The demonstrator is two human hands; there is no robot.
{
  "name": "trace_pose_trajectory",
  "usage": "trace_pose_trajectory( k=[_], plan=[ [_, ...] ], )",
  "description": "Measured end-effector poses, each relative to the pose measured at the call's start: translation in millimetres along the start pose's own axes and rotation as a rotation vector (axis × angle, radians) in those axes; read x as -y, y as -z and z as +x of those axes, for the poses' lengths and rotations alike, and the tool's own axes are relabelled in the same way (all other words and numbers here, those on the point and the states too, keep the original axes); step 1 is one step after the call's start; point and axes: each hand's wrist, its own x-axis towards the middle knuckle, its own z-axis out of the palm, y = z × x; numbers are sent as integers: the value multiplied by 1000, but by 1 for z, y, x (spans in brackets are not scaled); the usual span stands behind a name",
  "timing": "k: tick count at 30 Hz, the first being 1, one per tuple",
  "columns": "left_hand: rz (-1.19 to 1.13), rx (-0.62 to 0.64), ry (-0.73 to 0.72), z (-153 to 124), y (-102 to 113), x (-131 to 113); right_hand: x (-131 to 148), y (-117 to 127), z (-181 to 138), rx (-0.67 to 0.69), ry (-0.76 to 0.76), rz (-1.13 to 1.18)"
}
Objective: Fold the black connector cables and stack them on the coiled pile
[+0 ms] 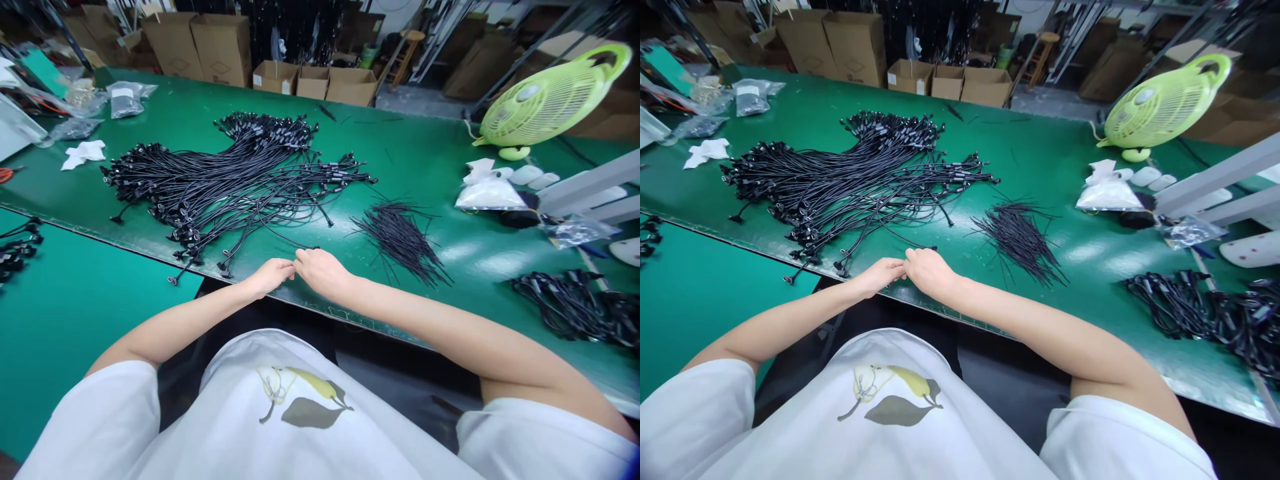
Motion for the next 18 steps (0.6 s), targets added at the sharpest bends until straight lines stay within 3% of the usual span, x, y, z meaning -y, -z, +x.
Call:
trace_pose_trajectory(
  k=[3, 18],
  plan=[
    [31, -1, 39, -1, 3, 2, 1, 1, 1, 45, -10, 55],
    [45, -7, 144, 2, 13, 4, 9, -20, 13, -39, -108, 108]
  ],
)
